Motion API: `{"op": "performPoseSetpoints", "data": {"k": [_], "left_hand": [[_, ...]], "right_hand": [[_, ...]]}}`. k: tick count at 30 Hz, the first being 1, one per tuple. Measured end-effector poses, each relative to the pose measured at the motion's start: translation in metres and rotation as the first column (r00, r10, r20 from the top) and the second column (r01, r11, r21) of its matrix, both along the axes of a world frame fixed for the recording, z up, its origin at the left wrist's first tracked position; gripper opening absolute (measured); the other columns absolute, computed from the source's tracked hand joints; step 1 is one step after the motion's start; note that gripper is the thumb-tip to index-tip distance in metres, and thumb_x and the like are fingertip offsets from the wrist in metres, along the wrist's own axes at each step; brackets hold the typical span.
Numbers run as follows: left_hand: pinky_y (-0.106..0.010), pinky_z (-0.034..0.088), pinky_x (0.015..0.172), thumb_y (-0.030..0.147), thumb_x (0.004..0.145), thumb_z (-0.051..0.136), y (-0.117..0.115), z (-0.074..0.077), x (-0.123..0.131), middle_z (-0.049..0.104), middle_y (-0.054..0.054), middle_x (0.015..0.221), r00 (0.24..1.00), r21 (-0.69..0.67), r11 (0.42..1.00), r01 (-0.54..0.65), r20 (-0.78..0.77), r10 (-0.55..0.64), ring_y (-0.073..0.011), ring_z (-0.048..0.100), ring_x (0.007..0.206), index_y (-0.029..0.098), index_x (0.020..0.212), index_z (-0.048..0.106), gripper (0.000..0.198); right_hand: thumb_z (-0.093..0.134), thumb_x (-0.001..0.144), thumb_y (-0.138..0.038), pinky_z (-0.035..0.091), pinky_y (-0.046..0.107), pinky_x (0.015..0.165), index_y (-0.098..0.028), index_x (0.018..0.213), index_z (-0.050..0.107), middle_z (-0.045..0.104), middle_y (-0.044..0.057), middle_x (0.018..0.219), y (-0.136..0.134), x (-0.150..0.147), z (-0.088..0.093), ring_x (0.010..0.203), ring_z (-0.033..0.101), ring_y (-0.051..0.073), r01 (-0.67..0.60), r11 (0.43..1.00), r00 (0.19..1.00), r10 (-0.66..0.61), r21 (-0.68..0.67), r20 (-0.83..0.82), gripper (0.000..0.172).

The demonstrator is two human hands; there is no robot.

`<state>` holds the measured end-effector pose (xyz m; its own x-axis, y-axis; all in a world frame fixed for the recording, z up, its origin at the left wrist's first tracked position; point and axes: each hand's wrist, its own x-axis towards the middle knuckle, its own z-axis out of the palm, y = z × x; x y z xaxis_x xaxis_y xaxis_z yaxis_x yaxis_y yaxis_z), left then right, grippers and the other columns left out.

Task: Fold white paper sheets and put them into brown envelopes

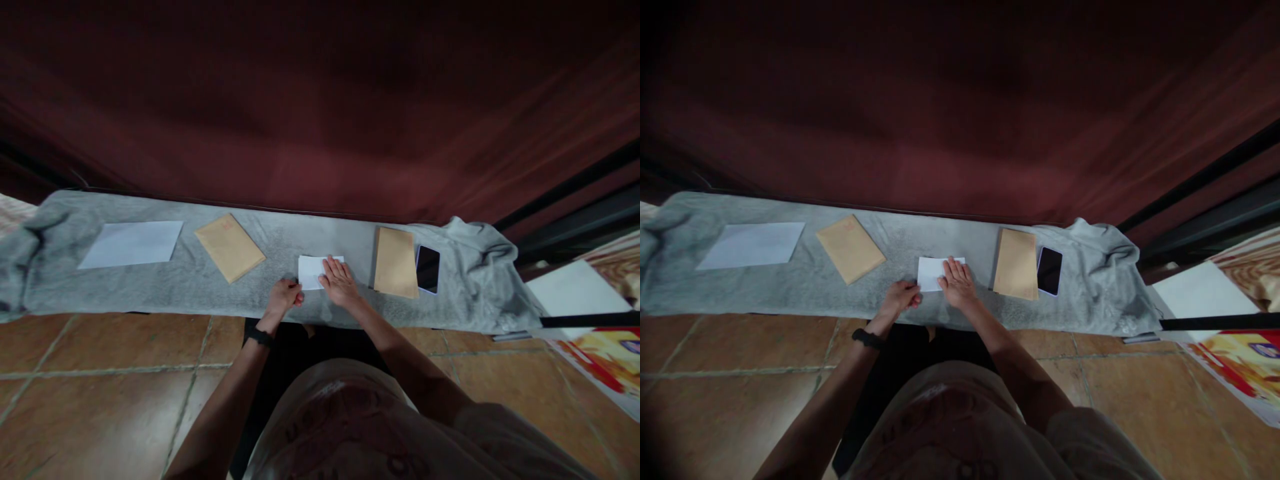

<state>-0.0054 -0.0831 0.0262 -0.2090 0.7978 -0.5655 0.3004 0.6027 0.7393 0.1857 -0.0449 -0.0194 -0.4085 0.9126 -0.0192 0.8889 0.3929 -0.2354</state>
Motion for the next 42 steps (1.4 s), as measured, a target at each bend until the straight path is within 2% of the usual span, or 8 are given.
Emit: {"op": "performPoseSetpoints", "data": {"k": [10,14,17,19,22,24,31,42], "left_hand": [[-0.022,0.038,0.048,0.024,0.082,0.066,0.003,0.006,0.0,0.054,0.001,0.043,0.984,0.007,0.998,0.067,-0.168,-0.065,-0.0146,0.057,0.043,0.021,0.055,0.058,0.028],[-0.025,0.044,0.059,0.024,0.08,0.069,-0.005,0.01,0.001,0.056,0.0,0.048,0.964,0.034,0.999,0.039,-0.264,-0.029,-0.022,0.068,0.063,0.022,0.061,0.06,0.021],[-0.034,0.051,0.08,0.027,0.087,0.062,-0.011,0.01,0.013,0.07,-0.008,0.074,0.904,0.176,0.983,0.059,-0.427,0.022,-0.029,0.072,0.092,0.021,0.082,0.068,0.009],[-0.042,0.05,0.097,0.03,0.096,0.049,-0.01,0.007,0.028,0.074,-0.015,0.103,0.844,0.338,0.924,0.181,-0.536,0.031,-0.0309,0.068,0.111,0.018,0.106,0.069,0.025],[-0.047,0.039,0.117,0.034,0.102,0.038,0.0,-0.005,0.055,0.059,-0.02,0.145,0.815,0.472,0.79,0.39,-0.577,-0.058,-0.0299,0.05,0.141,0.012,0.141,0.053,0.047],[-0.05,0.03,0.124,0.039,0.103,0.036,0.008,-0.015,0.068,0.046,-0.022,0.158,0.773,0.444,0.759,0.476,-0.623,-0.12,-0.0315,0.035,0.152,0.005,0.15,0.044,0.058],[-0.052,0.02,0.128,0.046,0.104,0.033,0.017,-0.037,0.063,0.031,-0.023,0.165,0.674,0.344,0.785,0.515,-0.729,-0.123,-0.0327,0.023,0.157,0.003,0.157,0.035,0.069],[-0.057,0.014,0.128,0.042,0.104,0.039,0.003,-0.035,0.04,0.034,-0.021,0.164,0.606,0.34,0.758,0.557,-0.791,-0.09,-0.0331,0.024,0.157,0.006,0.16,0.032,0.067]], "right_hand": [[0.04,0.106,-0.053,0.018,0.046,0.129,-0.012,0.162,0.03,0.024,0.013,0.169,-0.005,0.0,-0.001,0.158,0.024,0.027,0.002,0.999,0.999,0.0,0.046,-0.043,0.07],[0.041,0.106,-0.054,0.018,0.047,0.128,-0.013,0.163,0.03,0.024,0.013,0.169,-0.006,-0.001,0.001,0.157,0.025,0.027,0.002,0.999,0.998,0.001,0.041,-0.057,0.071],[0.042,0.106,-0.053,0.018,0.047,0.129,-0.012,0.162,0.031,0.023,0.013,0.169,-0.007,-0.002,0.003,0.157,0.025,0.028,0.009,0.999,0.998,-0.007,0.037,-0.064,0.07],[0.04,0.106,-0.048,0.017,0.047,0.129,-0.012,0.162,0.031,0.023,0.013,0.17,-0.008,-0.002,0.004,0.157,0.024,0.027,0.007,0.999,0.998,-0.004,0.04,-0.068,0.067],[0.035,0.108,-0.034,0.016,0.046,0.129,-0.011,0.162,0.031,0.024,0.013,0.17,-0.009,-0.001,0.004,0.158,0.023,0.026,-0.007,0.999,0.998,0.01,0.044,-0.054,0.059],[0.032,0.107,-0.026,0.016,0.046,0.129,-0.011,0.162,0.03,0.025,0.013,0.169,-0.009,0.0,0.004,0.158,0.023,0.025,-0.022,0.999,0.999,0.023,0.042,-0.038,0.057],[0.024,0.108,-0.026,0.019,0.048,0.129,-0.013,0.162,0.032,0.027,0.011,0.169,-0.008,0.002,0.005,0.158,0.024,0.024,-0.023,0.998,0.997,0.027,0.052,-0.07,0.056],[0.03,0.108,-0.033,0.017,0.051,0.13,-0.012,0.162,0.03,0.027,0.01,0.169,-0.014,0.02,0.011,0.157,0.025,0.026,0.012,1.0,0.998,-0.011,0.002,-0.056,0.059]]}}
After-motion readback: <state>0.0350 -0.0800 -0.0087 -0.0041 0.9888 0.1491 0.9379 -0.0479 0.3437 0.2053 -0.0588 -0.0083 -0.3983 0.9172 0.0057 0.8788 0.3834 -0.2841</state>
